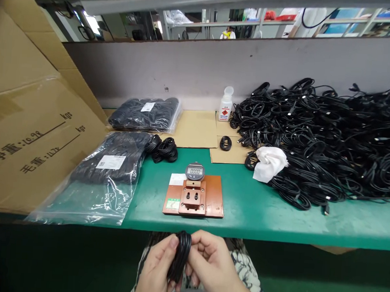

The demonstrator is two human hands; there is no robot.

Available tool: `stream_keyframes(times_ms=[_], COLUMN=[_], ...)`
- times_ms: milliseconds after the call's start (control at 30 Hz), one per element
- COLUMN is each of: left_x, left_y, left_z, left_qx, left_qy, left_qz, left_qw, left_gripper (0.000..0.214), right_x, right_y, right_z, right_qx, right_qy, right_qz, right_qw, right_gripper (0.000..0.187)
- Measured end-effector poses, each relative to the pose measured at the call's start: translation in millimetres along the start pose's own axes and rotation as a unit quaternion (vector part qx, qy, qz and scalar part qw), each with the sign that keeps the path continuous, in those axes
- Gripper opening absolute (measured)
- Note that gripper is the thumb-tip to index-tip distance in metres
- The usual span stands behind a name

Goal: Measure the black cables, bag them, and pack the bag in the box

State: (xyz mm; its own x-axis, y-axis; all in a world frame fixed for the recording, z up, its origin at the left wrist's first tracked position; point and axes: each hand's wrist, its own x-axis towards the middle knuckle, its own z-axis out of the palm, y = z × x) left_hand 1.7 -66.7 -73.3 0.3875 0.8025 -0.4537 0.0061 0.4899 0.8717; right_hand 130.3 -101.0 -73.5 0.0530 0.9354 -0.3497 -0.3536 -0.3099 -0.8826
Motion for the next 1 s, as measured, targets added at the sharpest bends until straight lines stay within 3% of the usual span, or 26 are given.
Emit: stream_keyframes(times_ms=[167,233,400,533,833,1000], left_x=[-2,-2,0,2,7,9], left_y=[-2,-3,0,2,6,9], left_z=[2.3,2.4,-3.8,-4.7,8.8,3.0], left_qx=[-0.019,-0.021,0.043,0.022,-0.083,-0.122], left_qy=[0.018,0.038,0.065,0.03,-0.024,-0.098], left_qz=[-0.022,-0.015,0.079,0.114,0.006,-0.016], left_qw=[0.999,0.999,0.994,0.993,0.996,0.988], left_gripper=[0.073,0.073,0.056,0.049,0.046,0.044], right_x=[14,15,6,4,9,9], right_y=[0,2,12,13,4,-4], right_z=[-4,-3,-8,-16,-22,-26], right_qx=[0.045,0.066,0.098,0.073,0.077,0.062], right_qy=[-0.023,-0.018,-0.026,-0.007,-0.05,-0.088], right_qz=[0.074,0.052,-0.054,-0.065,-0.054,-0.011], right_qw=[0.996,0.996,0.993,0.995,0.994,0.994], right_gripper=[0.052,0.052,0.042,0.032,0.034,0.041])
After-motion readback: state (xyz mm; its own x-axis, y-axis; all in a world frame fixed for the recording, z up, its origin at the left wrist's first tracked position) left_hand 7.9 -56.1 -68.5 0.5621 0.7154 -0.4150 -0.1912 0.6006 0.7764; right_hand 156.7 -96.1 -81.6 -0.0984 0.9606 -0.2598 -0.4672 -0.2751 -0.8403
